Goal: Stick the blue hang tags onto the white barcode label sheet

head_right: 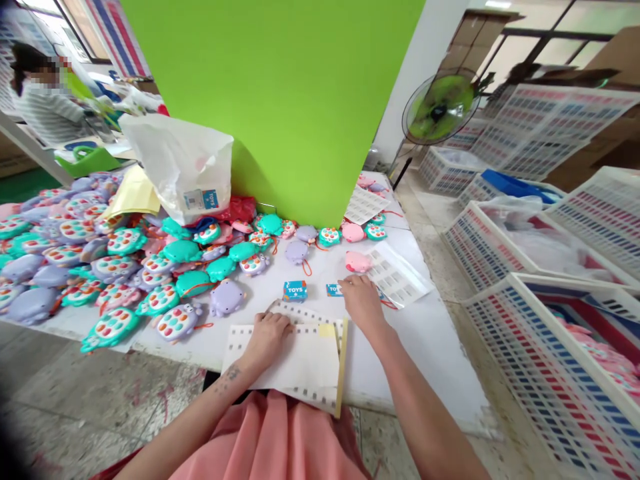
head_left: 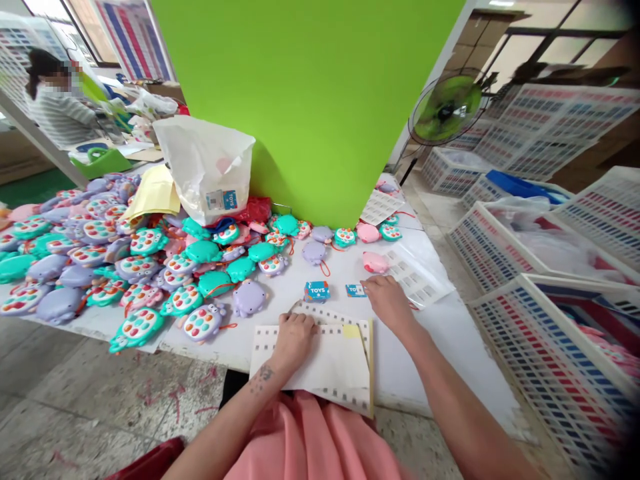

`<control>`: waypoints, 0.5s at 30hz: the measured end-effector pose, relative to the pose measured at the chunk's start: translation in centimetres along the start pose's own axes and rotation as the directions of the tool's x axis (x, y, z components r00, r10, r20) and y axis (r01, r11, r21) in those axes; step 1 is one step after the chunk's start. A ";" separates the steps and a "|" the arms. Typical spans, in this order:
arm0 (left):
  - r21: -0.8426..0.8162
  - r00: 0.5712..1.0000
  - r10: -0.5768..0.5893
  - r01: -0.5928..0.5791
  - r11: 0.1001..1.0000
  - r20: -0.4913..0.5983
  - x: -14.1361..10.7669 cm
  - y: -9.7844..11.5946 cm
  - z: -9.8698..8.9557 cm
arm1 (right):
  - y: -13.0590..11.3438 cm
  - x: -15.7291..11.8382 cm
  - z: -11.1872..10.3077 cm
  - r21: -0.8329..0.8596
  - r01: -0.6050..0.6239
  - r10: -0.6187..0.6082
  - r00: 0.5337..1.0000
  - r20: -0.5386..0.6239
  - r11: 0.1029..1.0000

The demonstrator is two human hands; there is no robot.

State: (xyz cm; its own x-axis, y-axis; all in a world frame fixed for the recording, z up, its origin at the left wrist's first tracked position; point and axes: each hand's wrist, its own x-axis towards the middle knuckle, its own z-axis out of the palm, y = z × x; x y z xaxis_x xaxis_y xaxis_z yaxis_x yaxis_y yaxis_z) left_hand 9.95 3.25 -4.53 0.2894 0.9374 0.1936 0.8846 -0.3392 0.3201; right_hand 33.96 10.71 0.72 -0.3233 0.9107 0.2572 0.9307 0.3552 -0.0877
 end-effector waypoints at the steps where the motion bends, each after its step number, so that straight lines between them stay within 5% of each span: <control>1: -0.004 1.000 -0.003 0.003 1.000 -0.006 0.0 0.0 0.0 | -1.2 -0.2 -0.8 0.078 0.026 -0.026 1.000 0.003 0.997; 4: -0.006 1.000 -0.012 0.012 1.000 -0.020 0.1 0.1 -0.1 | -4.9 -1.4 -1.5 0.314 0.083 -0.118 0.989 0.094 0.946; 8: 0.012 0.999 -0.021 0.021 1.000 -0.038 0.2 0.2 0.0 | -7.6 -3.2 0.9 0.244 0.067 -0.115 0.975 0.189 0.968; 15: 0.009 0.997 -0.045 0.045 0.999 -0.062 0.4 0.2 0.3 | -7.2 -4.9 2.9 0.030 0.033 -0.033 0.999 -0.002 0.999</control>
State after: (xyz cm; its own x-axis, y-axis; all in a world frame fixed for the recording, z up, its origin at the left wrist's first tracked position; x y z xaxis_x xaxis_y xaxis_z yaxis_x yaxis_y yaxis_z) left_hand 10.32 3.58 -4.70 0.2262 0.9450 0.2364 0.9002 -0.2955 0.3200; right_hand 28.35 4.27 -2.66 -0.3531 0.8982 0.2617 0.9140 0.3910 -0.1085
